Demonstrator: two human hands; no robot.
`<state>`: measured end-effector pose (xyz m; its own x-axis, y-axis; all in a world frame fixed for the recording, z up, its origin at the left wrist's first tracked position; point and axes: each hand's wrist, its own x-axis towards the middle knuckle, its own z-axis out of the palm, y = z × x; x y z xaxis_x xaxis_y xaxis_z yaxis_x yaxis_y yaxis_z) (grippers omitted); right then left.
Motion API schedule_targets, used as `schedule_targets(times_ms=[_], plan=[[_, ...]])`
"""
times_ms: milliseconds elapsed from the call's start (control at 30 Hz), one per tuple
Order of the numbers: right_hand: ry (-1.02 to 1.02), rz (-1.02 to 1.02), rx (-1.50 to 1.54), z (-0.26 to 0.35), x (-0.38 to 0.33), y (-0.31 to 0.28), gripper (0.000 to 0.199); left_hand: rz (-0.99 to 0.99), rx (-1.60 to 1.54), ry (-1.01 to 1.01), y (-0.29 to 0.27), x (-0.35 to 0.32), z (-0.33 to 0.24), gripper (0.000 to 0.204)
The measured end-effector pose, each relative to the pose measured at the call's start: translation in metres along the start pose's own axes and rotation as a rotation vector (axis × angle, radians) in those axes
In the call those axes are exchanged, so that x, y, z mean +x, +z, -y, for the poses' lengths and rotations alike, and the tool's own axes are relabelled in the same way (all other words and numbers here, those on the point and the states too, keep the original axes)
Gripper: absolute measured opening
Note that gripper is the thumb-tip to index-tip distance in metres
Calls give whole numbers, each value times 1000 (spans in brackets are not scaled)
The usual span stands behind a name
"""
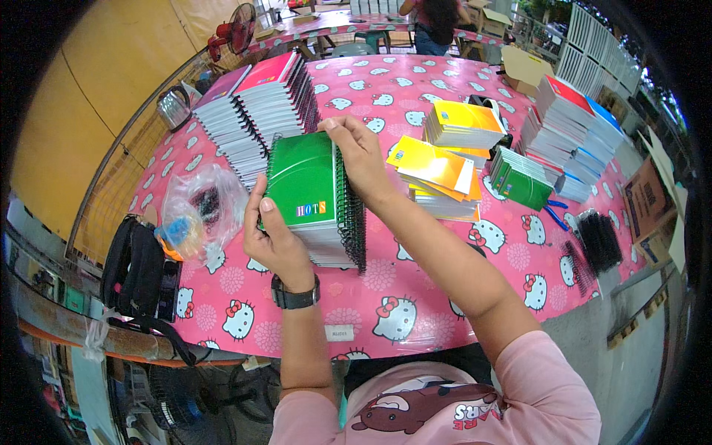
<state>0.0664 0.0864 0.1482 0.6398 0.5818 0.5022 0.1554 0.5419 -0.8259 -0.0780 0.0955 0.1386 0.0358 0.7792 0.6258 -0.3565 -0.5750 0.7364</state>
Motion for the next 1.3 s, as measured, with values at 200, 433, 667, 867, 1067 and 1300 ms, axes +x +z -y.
schedule_targets(times_ms=[200,433,667,867,1067,1300], plan=[[-39,41,-20,-10,4,-1,23,-53,74,91,2,2,8,43],[-411,-33,-374,19,-11,-33,33,-46,139,295,-22,16,25,44],[-294,-292,-1448,50,-55,-322,19,-194,109,454,-70,-12,-21,39],[-221,-263,-1828,36,-67,-398,25,46,-117,623,-13,-57,-51,33],[-263,-254,-1549,86,-73,-363,20,591,19,484,54,-107,-52,32],[327,332,-668,166,-164,-244,21,835,-46,217,71,-123,-34,46]])
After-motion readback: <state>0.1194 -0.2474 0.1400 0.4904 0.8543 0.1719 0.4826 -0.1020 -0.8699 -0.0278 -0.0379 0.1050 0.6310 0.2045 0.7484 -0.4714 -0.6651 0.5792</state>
